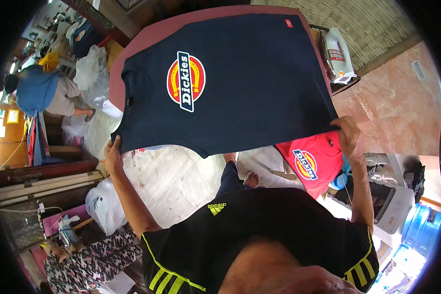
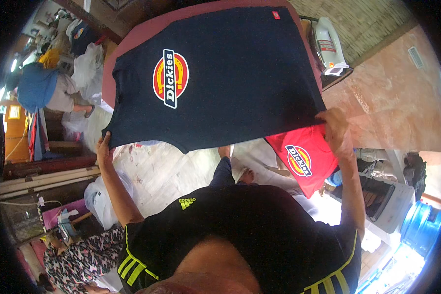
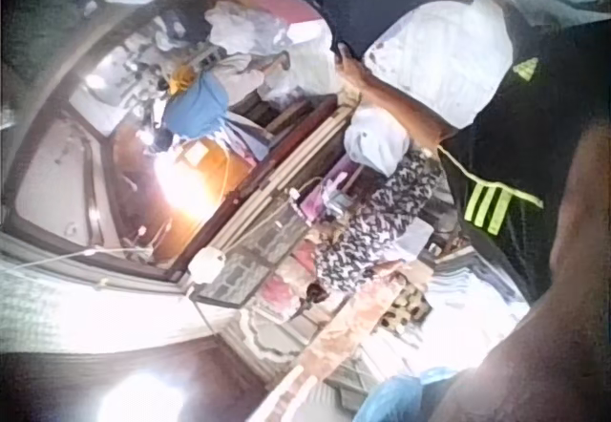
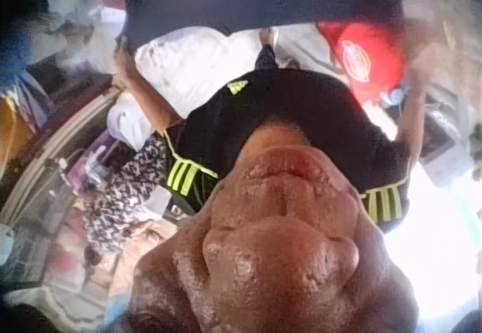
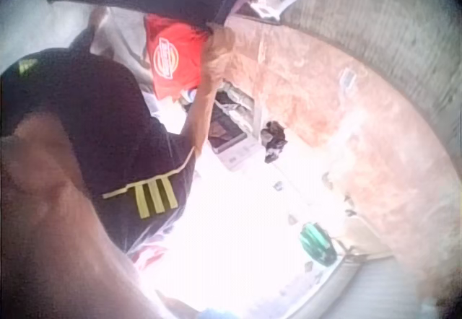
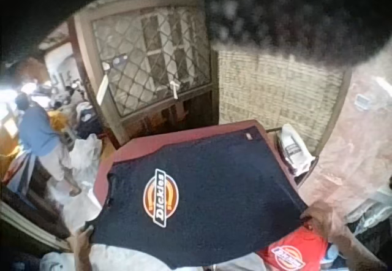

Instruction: The person irons a dark blue t-shirt and a red t-shirt on a pink ironing board. They smooth the fabric with their hands, use a white iron to press the shirts, and flip the garments to iron different sections.

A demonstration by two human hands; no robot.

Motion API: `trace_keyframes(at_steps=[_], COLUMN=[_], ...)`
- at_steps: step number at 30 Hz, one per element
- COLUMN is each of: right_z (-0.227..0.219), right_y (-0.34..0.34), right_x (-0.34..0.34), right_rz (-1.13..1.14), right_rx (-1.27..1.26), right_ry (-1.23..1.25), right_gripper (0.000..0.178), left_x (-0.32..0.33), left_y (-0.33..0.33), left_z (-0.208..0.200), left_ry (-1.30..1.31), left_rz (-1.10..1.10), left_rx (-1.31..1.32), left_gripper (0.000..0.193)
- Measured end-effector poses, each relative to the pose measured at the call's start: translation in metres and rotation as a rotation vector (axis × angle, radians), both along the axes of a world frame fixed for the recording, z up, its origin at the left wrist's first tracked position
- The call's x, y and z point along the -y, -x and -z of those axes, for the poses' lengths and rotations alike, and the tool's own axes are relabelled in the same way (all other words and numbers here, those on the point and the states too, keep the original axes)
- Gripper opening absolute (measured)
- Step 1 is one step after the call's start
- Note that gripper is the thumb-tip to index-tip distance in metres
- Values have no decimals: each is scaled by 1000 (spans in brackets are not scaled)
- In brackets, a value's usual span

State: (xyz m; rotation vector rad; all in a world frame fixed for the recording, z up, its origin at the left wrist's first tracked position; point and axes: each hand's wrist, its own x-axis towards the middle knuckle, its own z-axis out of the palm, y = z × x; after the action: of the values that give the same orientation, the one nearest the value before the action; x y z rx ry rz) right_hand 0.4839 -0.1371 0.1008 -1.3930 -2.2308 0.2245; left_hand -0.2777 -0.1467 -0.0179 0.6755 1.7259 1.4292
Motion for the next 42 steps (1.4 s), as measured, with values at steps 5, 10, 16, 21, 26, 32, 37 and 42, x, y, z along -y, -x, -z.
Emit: trace_keyframes(at_steps=[5, 10, 16, 21, 26, 32, 37, 42], right_z=[33, 51, 40, 54, 72, 49, 45, 39], right_y=[-15, 0, 134, 279, 366, 402, 397, 403], right_x=[27, -25, -219, -373, -442, -469, -492, -476], right_rz=[-43, -120, -235, -370, -510, -668, -789, -819], right_rx=[108, 28, -56, -29, 165, 303, -81, 116], right_ry=[224, 479, 268, 71, -14, 382, 726, 505], right_gripper=[26, 32, 25, 31, 31, 14, 11, 17], left_x=[7, -54, -195, -266, -286, -283, -294, -291], left_y=[-34, -14, -41, -33, -22, -23, -29, -30], left_z=[5, 38, -9, -29, -26, -15, -25, -10], left_ry=[302, 142, -101, 216, 262, 149, -58, -43], left_rz=[36, 12, -32, 100, 152, 118, 10, -38], left_rx=[-575, -1113, -1213, -1180, -1082, -1095, -881, -1083], left_gripper=[32, 55, 54, 60, 56, 39, 22, 20])
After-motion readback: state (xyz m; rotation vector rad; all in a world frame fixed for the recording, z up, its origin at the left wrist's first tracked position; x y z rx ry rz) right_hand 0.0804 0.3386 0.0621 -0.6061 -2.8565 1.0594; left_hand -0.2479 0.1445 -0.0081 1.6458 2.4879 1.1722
